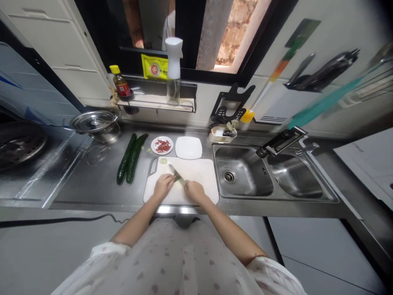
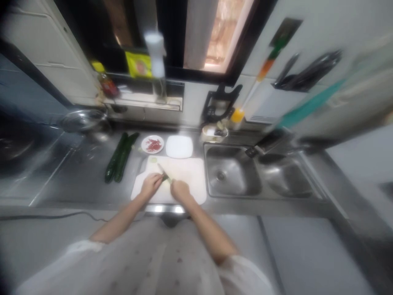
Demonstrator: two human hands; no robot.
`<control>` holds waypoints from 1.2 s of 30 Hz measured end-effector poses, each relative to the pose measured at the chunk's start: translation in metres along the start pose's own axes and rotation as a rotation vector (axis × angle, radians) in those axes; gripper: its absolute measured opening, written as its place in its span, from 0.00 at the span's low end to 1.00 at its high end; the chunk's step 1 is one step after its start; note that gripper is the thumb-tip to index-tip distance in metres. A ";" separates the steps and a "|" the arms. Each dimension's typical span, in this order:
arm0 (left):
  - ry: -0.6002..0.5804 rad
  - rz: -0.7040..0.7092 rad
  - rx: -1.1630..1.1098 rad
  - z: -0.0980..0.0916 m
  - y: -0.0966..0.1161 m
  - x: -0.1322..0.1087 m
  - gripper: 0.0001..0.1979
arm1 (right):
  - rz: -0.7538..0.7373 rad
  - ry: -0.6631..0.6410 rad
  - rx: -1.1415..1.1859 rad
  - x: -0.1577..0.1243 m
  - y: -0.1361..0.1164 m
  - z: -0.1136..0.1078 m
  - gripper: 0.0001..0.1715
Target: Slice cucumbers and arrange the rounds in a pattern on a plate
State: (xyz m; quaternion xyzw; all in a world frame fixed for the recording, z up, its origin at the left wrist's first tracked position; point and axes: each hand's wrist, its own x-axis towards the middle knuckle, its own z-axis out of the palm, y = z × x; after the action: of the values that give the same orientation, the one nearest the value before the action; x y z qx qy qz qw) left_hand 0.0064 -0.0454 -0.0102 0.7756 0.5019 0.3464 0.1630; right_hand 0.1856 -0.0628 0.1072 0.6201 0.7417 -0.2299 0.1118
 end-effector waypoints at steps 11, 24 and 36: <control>-0.003 0.014 0.014 0.002 -0.003 0.000 0.12 | -0.031 0.028 0.028 0.013 -0.006 0.001 0.20; 0.001 -0.001 0.011 0.003 -0.003 0.000 0.12 | 0.015 -0.041 -0.001 -0.009 0.006 0.007 0.18; -0.014 0.005 0.031 0.003 -0.004 0.000 0.12 | -0.005 -0.033 -0.008 0.003 0.001 0.003 0.19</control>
State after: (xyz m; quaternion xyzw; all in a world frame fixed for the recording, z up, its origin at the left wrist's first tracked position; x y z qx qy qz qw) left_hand 0.0058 -0.0434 -0.0153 0.7816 0.5042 0.3334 0.1538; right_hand 0.1855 -0.0620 0.1029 0.6139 0.7422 -0.2374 0.1259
